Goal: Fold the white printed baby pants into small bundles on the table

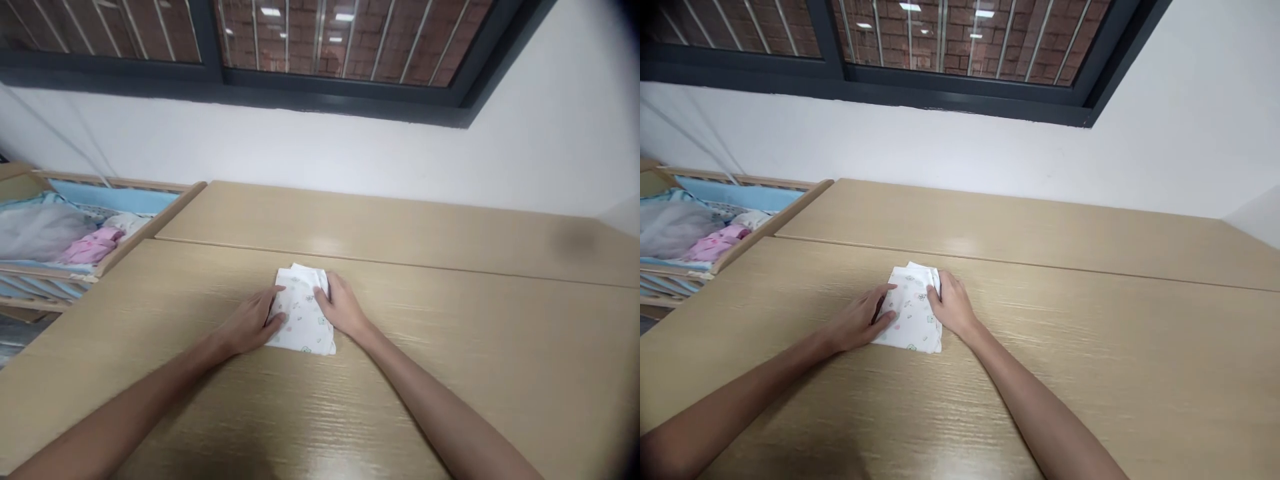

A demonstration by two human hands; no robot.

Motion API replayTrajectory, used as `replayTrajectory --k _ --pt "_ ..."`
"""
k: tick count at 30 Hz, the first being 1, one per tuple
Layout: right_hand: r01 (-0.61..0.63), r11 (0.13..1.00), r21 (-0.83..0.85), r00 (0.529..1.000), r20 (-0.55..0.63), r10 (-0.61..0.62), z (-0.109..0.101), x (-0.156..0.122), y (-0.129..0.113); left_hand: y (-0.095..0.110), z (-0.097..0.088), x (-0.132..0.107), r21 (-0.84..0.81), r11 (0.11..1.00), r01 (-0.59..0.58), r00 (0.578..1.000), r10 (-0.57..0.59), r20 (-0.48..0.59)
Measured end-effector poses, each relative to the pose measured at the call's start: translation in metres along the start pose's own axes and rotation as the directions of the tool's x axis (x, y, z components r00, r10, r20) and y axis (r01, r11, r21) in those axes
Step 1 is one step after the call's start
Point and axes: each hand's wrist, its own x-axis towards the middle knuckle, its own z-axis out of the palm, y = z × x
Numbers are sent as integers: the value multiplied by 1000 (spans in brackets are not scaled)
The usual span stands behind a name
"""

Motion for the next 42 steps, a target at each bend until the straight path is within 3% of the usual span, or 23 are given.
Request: replayTrajectory --k 42 --pt "-15 1000 -21 1000 -6 15 -5 -1 -5 4 0 3 -6 1000 -8 999 8 42"
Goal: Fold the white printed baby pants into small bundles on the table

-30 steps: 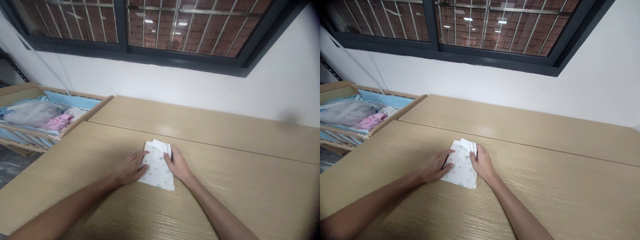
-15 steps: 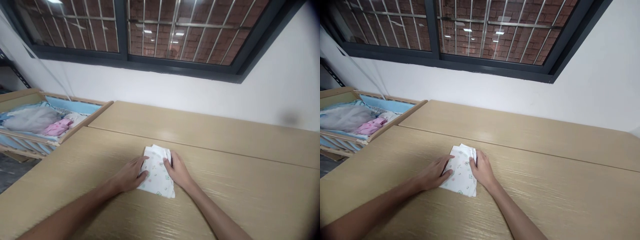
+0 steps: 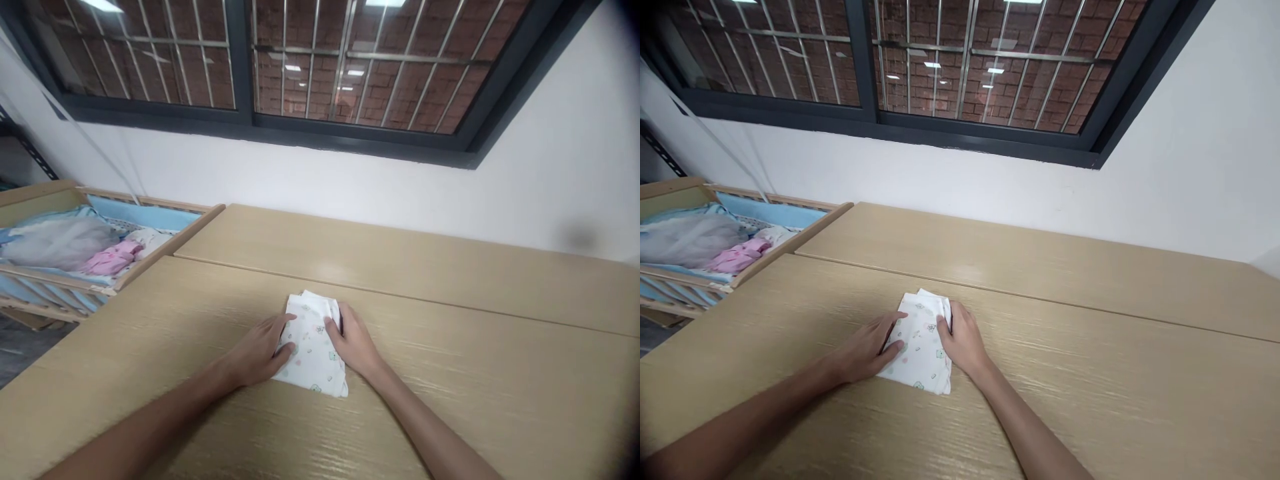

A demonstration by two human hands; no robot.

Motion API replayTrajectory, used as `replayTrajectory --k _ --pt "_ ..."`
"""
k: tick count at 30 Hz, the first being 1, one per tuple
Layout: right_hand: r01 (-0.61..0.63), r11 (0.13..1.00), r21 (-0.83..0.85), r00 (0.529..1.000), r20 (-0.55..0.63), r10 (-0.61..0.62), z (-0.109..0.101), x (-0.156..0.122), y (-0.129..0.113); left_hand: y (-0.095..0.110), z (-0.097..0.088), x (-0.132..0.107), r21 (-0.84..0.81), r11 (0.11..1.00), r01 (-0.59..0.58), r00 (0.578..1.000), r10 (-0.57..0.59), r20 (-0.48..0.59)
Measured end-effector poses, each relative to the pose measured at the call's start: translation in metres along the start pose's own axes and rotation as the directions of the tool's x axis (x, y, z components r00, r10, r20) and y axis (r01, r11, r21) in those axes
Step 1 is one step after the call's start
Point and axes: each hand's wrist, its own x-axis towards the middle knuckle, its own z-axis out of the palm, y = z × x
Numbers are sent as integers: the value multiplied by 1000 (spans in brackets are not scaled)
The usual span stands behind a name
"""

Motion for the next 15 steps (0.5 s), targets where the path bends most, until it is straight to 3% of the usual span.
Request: replayTrajectory --k 15 --pt "-7 1000 5 1000 25 7 1 0 2 2 -2 0 20 1000 6 1000 -6 9"
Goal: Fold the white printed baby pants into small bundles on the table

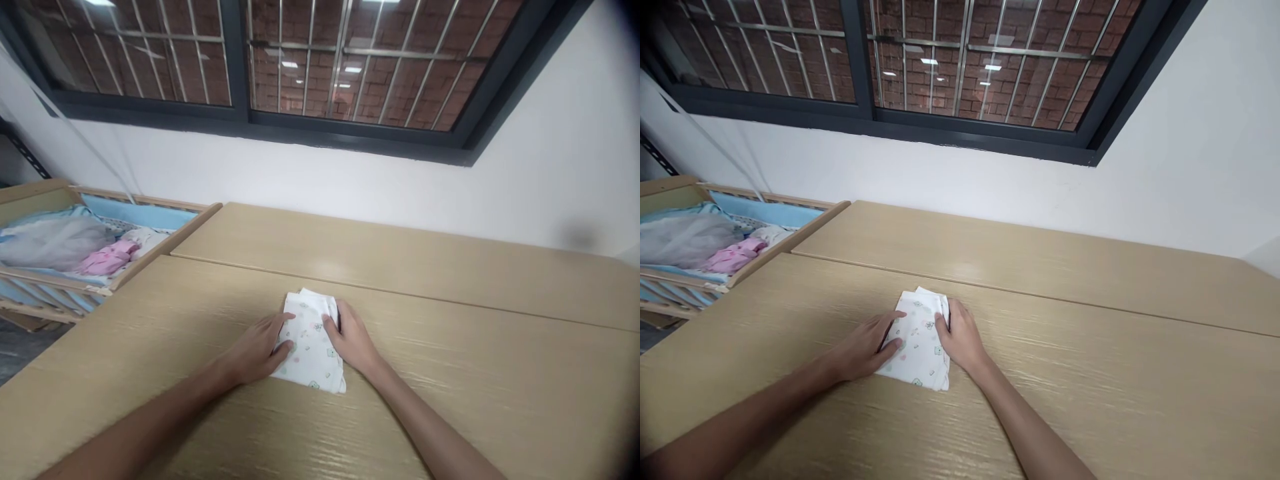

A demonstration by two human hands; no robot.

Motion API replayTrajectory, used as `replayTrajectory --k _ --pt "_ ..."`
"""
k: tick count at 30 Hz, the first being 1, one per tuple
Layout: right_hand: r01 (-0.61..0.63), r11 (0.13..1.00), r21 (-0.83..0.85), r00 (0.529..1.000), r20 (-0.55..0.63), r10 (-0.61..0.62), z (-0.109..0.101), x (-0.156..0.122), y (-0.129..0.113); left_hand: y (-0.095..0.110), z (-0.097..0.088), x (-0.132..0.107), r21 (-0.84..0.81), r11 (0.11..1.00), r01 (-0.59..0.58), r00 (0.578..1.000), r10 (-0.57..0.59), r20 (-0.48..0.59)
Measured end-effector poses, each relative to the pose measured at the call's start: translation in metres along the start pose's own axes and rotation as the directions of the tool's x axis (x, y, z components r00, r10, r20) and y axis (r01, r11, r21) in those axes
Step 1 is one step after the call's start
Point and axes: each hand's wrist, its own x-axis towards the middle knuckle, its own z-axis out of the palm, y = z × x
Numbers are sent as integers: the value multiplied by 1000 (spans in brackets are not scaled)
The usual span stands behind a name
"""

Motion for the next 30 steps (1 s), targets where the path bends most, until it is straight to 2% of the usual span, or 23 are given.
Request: replayTrajectory --k 8,15,30 --pt "4 1000 -12 1000 -17 -4 0 -1 -1 -8 5 0 -4 999 -43 999 43 -27" --pt "14 1000 -10 1000 -24 -14 0 -1 -1 -4 5 -2 -4 998 -57 997 56 -48" --pt "7 1000 9 1000 -17 -6 -2 -2 -3 -3 3 -1 -2 999 -44 999 44 -21"
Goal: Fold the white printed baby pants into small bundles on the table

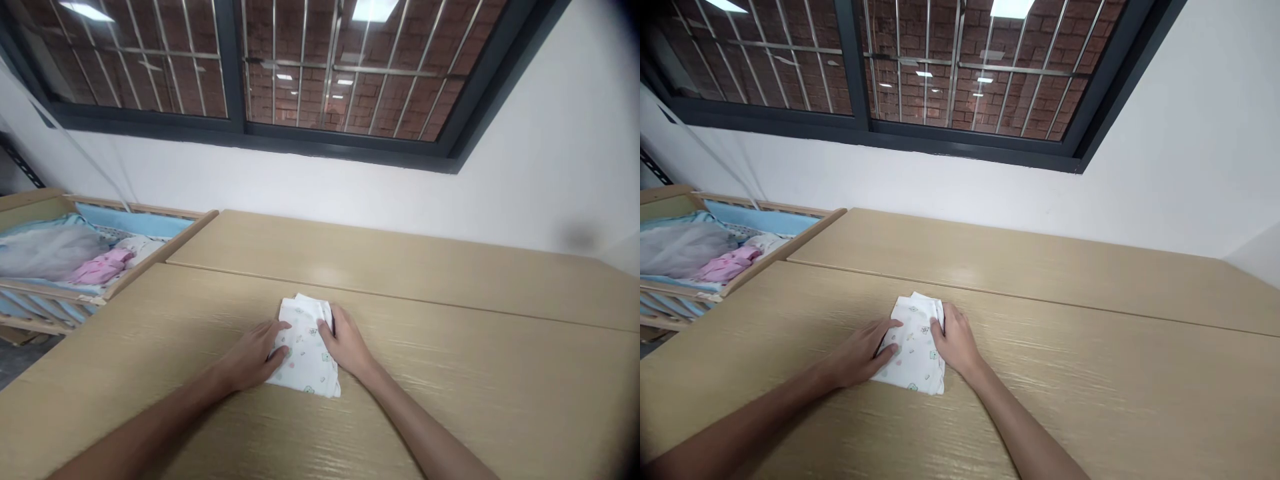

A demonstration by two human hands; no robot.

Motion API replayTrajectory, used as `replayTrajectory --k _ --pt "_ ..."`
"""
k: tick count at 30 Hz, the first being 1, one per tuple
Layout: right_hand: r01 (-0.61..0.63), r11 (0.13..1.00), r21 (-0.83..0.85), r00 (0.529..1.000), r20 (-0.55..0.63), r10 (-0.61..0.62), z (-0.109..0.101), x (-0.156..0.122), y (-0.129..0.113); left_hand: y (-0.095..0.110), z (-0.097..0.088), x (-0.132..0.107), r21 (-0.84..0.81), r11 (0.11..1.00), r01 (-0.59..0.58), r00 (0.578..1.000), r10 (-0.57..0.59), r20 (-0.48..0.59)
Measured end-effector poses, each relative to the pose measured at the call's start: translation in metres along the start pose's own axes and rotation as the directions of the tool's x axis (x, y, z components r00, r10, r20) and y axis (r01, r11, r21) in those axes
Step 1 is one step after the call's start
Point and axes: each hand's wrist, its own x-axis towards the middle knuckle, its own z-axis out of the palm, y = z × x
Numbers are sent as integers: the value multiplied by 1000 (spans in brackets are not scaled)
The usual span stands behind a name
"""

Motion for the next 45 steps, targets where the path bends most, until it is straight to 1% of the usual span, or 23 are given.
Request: replayTrajectory --k 8,14,23,32,45 --pt "6 1000 -17 1000 -11 -6 1 0 2 -1 2 0 -7 1000 -18 999 18 -38" --pt "4 1000 -28 1000 -3 -4 1 0 2 -1 2 0 2 1000 -14 1000 14 -20" --pt "8 1000 -18 1000 -4 -8 2 1 4 -1 2 0 0 999 -38 999 38 -38" --pt "-5 1000 -23 1000 10 5 0 1 1 -1 3 0 7 999 -39 998 39 -41" --pt "0 1000 -25 1000 -10 0 1 0 2 -2 3 0 15 999 -34 999 35 -23"
